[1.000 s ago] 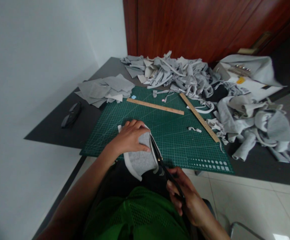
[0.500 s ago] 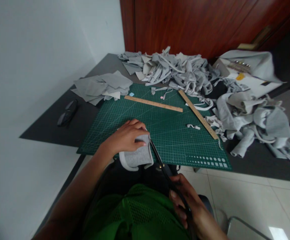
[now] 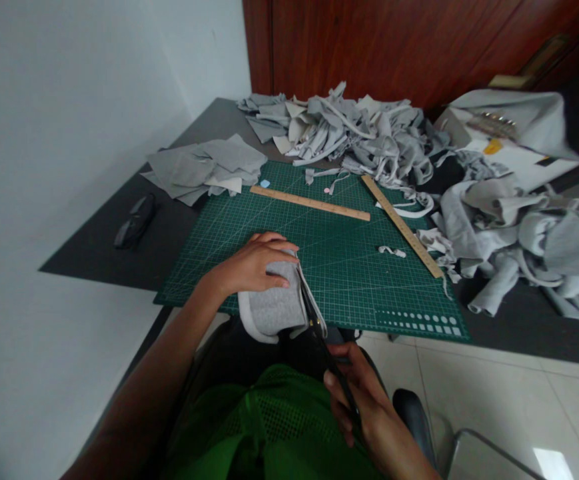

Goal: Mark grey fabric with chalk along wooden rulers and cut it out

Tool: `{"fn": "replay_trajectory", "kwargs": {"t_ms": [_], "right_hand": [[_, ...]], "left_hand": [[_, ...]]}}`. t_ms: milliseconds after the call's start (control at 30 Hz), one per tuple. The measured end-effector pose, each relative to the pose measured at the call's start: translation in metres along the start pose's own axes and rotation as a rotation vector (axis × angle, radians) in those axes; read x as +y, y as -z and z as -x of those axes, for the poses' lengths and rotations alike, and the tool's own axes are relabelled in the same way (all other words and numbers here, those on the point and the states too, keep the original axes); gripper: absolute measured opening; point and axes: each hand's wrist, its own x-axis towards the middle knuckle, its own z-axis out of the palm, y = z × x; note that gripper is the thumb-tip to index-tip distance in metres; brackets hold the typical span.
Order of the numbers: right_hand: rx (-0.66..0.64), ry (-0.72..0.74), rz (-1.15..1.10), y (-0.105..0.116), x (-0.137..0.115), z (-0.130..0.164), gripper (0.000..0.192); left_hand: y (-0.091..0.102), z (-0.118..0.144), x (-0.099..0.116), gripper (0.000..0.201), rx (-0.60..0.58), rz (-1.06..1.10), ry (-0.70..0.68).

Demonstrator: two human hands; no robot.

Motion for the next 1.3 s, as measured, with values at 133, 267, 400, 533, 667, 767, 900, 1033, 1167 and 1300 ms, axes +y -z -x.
{"fn": "replay_trajectory", "kwargs": {"t_ms": [133, 267, 400, 533, 667, 767, 900, 1033, 1167, 1300], "right_hand": [[0.009, 0.003, -0.033, -0.0027, -0.0024, -0.0054, 0.046], [0.011, 0.018, -0.03, -0.0015, -0.0018, -0.0098, 0.048], [0.027, 0.007, -0.068, -0.0005, -0.0015, -0.0101, 0.049], [0.04, 0.005, -0.085, -0.0003, -0.0037, -0.009, 0.048], [0.04, 0.001, -0.095, -0.0011, -0.0049, -0.0083, 0.049], [0.047, 0.005, -0.095, -0.0021, -0.0039, -0.0077, 0.048], [0.038, 0.011, -0.078, -0.0029, -0.0008, -0.0071, 0.048], [0.008, 0.005, -0.051, -0.0044, 0.0002, -0.006, 0.052], [0.001, 0.014, -0.005, -0.0065, -0.0004, -0.0055, 0.054], [-0.01, 0.023, 0.02, -0.0062, 0.0025, -0.0063, 0.056]], "left_hand": [[-0.0002, 0.0009, -0.001, 0.041, -0.004, 0.012, 0.007], [-0.0004, 0.0013, -0.0023, 0.048, -0.004, -0.001, 0.025], [-0.0007, 0.0013, -0.0031, 0.049, 0.006, -0.013, 0.026], [-0.0005, 0.0012, -0.0028, 0.048, 0.012, -0.016, 0.025], [0.0005, 0.0009, -0.002, 0.049, 0.004, -0.026, 0.024], [0.001, 0.0007, -0.0014, 0.049, -0.004, -0.028, 0.035], [0.0009, 0.0005, -0.0012, 0.051, -0.004, -0.03, 0.038], [0.0006, 0.0006, -0.0018, 0.053, -0.016, -0.035, 0.043], [0.0001, 0.0006, -0.0025, 0.052, -0.008, -0.038, 0.033], [0.0007, 0.0009, -0.0015, 0.052, -0.009, -0.042, 0.04]]}}
